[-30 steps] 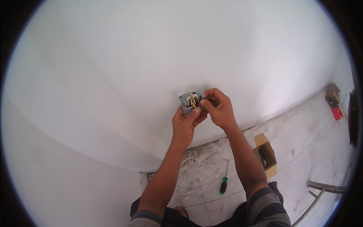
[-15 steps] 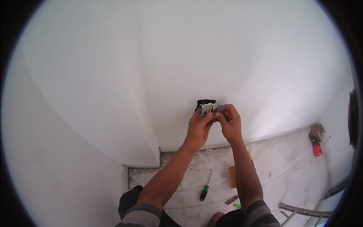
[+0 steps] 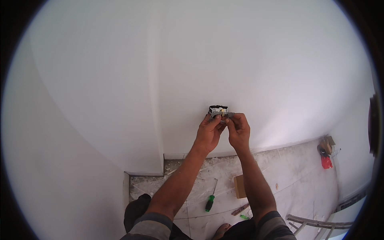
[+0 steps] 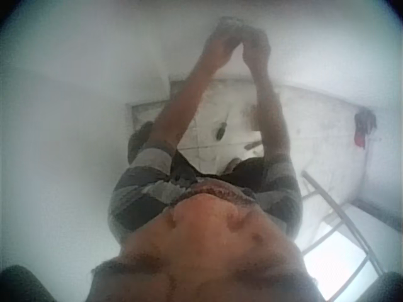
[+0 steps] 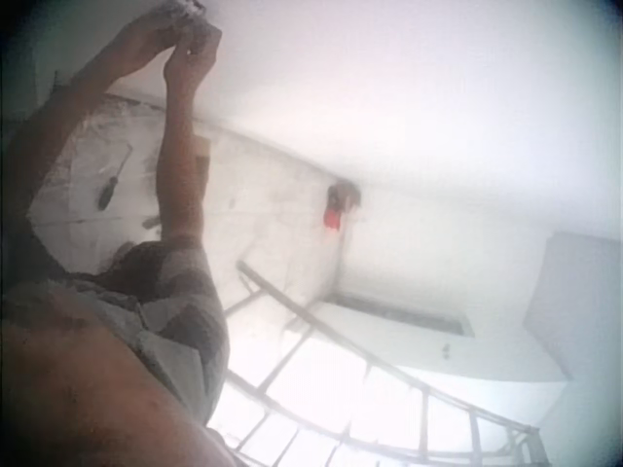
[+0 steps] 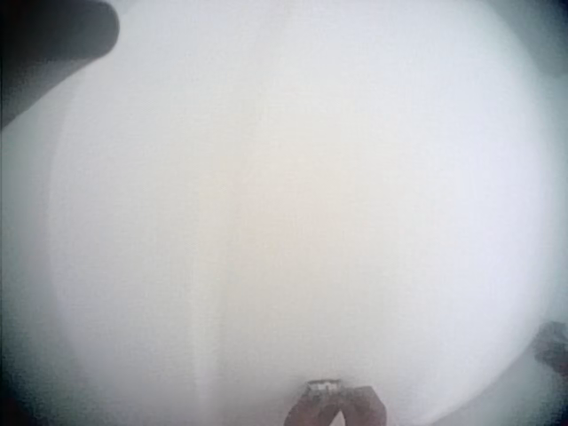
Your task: The person installs a wall socket by connecting wires to the terminals and securing the unit to the wall. They use a screwdriver to tighten the terminal screws and fasten the socket to the wall.
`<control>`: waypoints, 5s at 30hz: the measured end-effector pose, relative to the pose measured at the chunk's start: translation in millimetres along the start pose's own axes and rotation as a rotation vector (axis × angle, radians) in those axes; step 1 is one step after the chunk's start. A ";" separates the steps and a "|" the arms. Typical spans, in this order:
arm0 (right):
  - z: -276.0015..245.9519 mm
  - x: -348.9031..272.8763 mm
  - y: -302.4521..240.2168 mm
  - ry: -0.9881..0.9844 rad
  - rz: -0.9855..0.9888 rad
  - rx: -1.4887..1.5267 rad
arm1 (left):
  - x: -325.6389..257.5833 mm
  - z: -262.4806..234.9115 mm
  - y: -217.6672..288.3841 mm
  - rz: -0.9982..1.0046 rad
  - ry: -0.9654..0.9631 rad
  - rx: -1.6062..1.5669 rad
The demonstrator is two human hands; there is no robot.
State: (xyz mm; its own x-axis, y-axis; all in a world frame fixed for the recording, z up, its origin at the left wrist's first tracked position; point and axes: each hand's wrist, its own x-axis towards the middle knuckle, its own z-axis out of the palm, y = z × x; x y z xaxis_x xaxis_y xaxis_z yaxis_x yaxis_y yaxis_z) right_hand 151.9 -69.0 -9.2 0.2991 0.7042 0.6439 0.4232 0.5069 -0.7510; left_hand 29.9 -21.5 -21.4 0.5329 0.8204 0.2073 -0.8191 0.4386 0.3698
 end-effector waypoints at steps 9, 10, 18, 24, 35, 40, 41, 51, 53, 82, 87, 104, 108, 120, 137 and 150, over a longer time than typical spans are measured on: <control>-4.7 -9.8 16.6 -0.058 -0.029 0.011 | -3.6 -2.1 4.3 -0.045 -0.009 0.059; -5.1 -10.2 15.8 -0.066 -0.032 0.027 | -2.7 -5.5 4.5 -0.050 -0.011 0.077; -12.4 -0.8 17.3 -0.107 -0.005 -0.049 | -0.5 -3.6 -0.4 0.005 0.031 0.233; -14.9 -3.2 32.6 -0.079 -0.061 -0.113 | -19.5 8.0 -5.2 0.116 0.107 0.364; -1.9 -0.4 30.7 -0.095 -0.064 -0.057 | -20.8 -19.8 -0.8 0.378 0.231 0.663; -6.5 9.6 20.8 -0.145 0.093 0.086 | -21.1 -21.9 4.4 0.412 0.269 0.782; -7.8 9.5 23.2 -0.134 0.094 0.091 | -21.8 -22.9 5.9 0.442 0.276 0.867; -5.5 3.8 29.7 -0.056 0.089 0.045 | -22.6 -9.3 27.3 0.824 0.134 1.563; -5.5 2.7 33.4 -0.047 0.077 0.063 | -23.4 -5.8 27.6 0.837 0.159 1.590; 4.6 9.0 1.6 0.151 0.040 -0.118 | -13.6 -3.7 39.6 0.866 0.216 1.719; 8.0 10.0 10.9 0.175 -0.060 -0.125 | -13.5 0.2 44.3 0.853 0.225 1.793; 14.6 13.6 6.4 0.226 0.094 -0.129 | -8.3 1.7 43.6 0.840 0.206 1.804; 11.8 13.8 6.8 0.211 0.108 -0.116 | -7.6 3.9 50.5 1.327 0.064 2.269; 5.8 17.1 1.0 0.147 0.102 -0.136 | -0.3 -8.5 75.5 1.307 -0.271 2.366; 3.7 16.3 -1.3 0.128 0.135 -0.101 | -0.2 -12.9 74.7 1.296 -0.267 2.362; 7.2 17.8 5.2 0.161 0.079 -0.093 | 6.7 -16.5 67.6 1.391 -0.171 2.394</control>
State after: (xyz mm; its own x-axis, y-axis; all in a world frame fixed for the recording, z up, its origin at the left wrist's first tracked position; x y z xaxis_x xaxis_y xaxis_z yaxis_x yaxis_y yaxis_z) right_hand 153.3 -50.3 -2.8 0.4641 0.6477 0.6042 0.4682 0.3996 -0.7881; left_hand -25.4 19.7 -9.9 0.3892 0.1344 0.9113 0.6605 -0.7303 -0.1744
